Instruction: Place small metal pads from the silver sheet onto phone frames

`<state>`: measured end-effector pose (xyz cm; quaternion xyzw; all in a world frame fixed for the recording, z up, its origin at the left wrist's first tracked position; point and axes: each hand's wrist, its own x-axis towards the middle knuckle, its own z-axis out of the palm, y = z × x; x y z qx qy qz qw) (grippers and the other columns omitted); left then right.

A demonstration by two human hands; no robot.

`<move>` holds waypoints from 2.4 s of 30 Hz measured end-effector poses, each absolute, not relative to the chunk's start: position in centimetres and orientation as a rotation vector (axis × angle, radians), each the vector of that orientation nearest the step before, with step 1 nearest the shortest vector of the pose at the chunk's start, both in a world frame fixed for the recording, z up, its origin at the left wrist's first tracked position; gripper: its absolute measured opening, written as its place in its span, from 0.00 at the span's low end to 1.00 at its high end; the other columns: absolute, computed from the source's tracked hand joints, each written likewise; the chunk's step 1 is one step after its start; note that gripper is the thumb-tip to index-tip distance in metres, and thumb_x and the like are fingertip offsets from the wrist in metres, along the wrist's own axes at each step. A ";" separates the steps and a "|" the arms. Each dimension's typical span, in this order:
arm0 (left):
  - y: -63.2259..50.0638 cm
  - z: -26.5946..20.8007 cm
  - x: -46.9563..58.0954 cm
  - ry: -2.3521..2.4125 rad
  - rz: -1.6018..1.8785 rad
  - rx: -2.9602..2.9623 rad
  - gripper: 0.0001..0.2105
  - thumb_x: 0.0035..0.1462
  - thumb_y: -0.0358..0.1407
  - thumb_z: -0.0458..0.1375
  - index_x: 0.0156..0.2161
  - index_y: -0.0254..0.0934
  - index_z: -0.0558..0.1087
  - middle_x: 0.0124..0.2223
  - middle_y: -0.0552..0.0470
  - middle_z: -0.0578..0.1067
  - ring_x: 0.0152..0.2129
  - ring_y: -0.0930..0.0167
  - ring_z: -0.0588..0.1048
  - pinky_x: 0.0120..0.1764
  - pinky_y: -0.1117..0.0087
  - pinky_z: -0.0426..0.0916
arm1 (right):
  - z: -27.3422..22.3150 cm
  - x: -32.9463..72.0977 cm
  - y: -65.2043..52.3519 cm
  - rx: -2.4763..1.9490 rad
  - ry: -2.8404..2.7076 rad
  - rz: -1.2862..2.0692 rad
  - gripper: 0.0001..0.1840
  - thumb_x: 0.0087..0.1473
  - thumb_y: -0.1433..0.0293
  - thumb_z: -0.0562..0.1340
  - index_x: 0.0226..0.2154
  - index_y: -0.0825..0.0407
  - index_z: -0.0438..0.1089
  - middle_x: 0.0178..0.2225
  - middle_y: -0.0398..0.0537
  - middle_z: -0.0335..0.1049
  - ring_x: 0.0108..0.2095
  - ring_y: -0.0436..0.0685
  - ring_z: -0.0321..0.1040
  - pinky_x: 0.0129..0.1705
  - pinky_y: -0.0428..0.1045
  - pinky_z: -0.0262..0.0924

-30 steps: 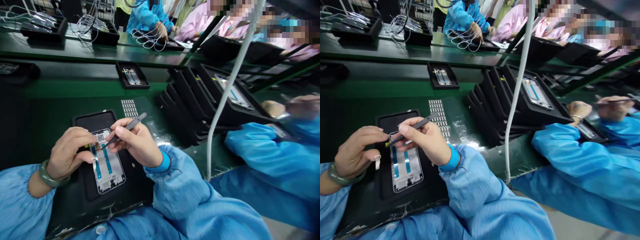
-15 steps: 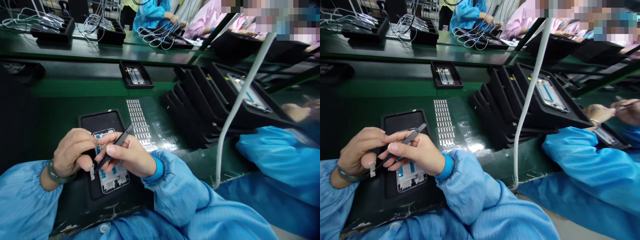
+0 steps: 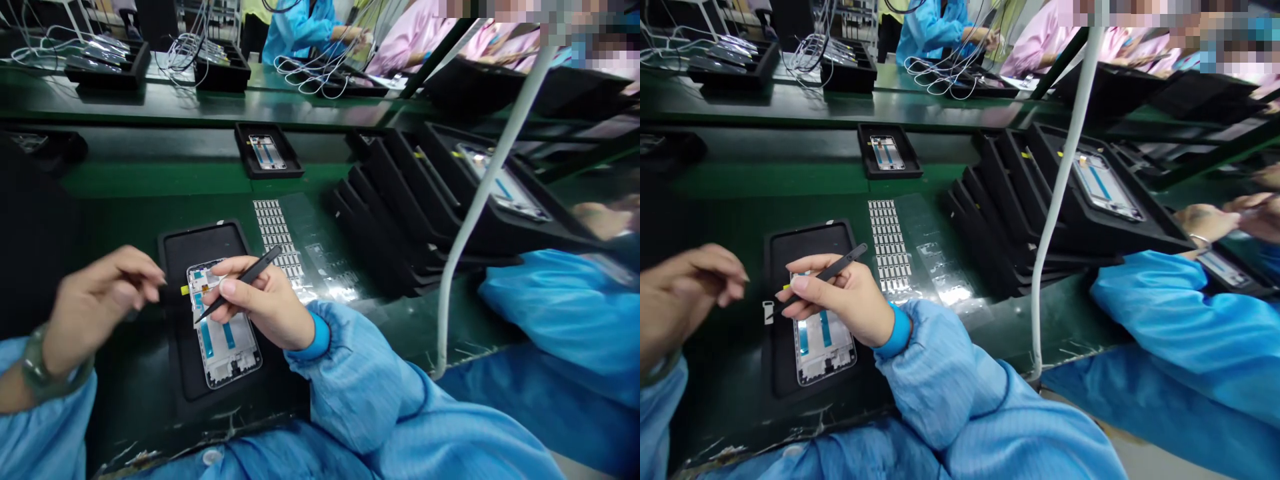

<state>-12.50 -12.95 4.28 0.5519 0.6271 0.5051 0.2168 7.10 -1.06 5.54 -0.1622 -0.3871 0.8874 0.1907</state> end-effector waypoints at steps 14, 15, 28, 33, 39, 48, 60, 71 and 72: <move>-13.7 3.2 -8.0 1.877 1.361 1.116 0.07 0.55 0.39 0.58 0.34 0.39 0.74 0.28 0.55 0.76 0.27 0.75 0.75 0.34 0.77 0.72 | 3.9 7.4 -0.3 -0.650 -1.613 1.949 0.11 0.43 0.66 0.69 0.32 0.53 0.73 0.31 0.44 0.75 0.28 0.52 0.75 0.33 0.49 0.73; -13.7 3.1 -8.1 1.903 1.391 1.074 0.07 0.54 0.40 0.59 0.35 0.39 0.73 0.29 0.55 0.76 0.27 0.75 0.76 0.34 0.77 0.72 | 4.1 7.6 0.0 -0.636 -1.623 1.917 0.10 0.44 0.67 0.69 0.32 0.52 0.73 0.30 0.44 0.75 0.29 0.52 0.75 0.34 0.48 0.73; -13.5 2.7 -6.6 1.894 1.384 1.132 0.08 0.54 0.38 0.59 0.40 0.41 0.70 0.30 0.58 0.76 0.27 0.78 0.76 0.33 0.82 0.72 | 4.3 6.3 -0.2 -0.571 -1.531 1.976 0.15 0.40 0.68 0.71 0.33 0.51 0.69 0.32 0.43 0.72 0.33 0.50 0.72 0.34 0.47 0.70; -13.4 2.3 -6.5 1.913 1.365 1.143 0.09 0.55 0.39 0.58 0.41 0.40 0.69 0.32 0.56 0.76 0.28 0.77 0.76 0.33 0.80 0.72 | 3.8 6.0 -0.2 -0.585 -1.486 2.065 0.15 0.40 0.66 0.71 0.31 0.52 0.68 0.30 0.42 0.72 0.28 0.49 0.72 0.32 0.46 0.70; -13.6 2.4 -6.9 1.869 1.257 1.188 0.12 0.56 0.40 0.57 0.43 0.38 0.66 0.33 0.53 0.75 0.28 0.75 0.76 0.34 0.74 0.73 | 4.9 6.5 0.0 -0.659 -1.590 1.967 0.14 0.41 0.64 0.70 0.27 0.53 0.66 0.25 0.41 0.71 0.26 0.50 0.73 0.32 0.46 0.71; -11.8 1.4 -10.1 2.133 0.831 1.963 0.22 0.55 0.43 0.56 0.54 0.38 0.62 0.54 0.44 0.68 0.54 0.60 0.64 0.56 0.53 0.58 | 3.3 5.0 3.9 -0.763 -1.590 1.918 0.16 0.41 0.60 0.69 0.26 0.54 0.67 0.24 0.41 0.71 0.26 0.50 0.73 0.30 0.46 0.69; -11.0 1.0 -9.9 2.215 0.765 2.015 0.08 0.58 0.38 0.53 0.42 0.40 0.68 0.42 0.50 0.74 0.42 0.67 0.71 0.52 0.58 0.58 | 2.1 4.6 3.3 -0.841 -1.443 1.852 0.15 0.42 0.62 0.69 0.26 0.54 0.67 0.24 0.41 0.70 0.25 0.49 0.73 0.29 0.45 0.69; -9.0 2.1 -9.6 2.306 0.805 1.862 0.11 0.55 0.44 0.57 0.40 0.43 0.73 0.38 0.51 0.74 0.39 0.64 0.70 0.45 0.56 0.58 | 2.3 4.9 3.5 -0.797 -1.400 1.945 0.16 0.41 0.61 0.70 0.26 0.54 0.67 0.24 0.41 0.71 0.26 0.49 0.73 0.29 0.44 0.68; -9.1 2.1 -9.5 2.264 0.885 1.817 0.11 0.54 0.44 0.57 0.40 0.43 0.73 0.38 0.52 0.74 0.38 0.65 0.70 0.45 0.58 0.59 | 2.4 4.9 3.4 -0.776 -1.422 1.961 0.16 0.41 0.61 0.70 0.26 0.53 0.67 0.24 0.41 0.71 0.26 0.49 0.73 0.29 0.44 0.68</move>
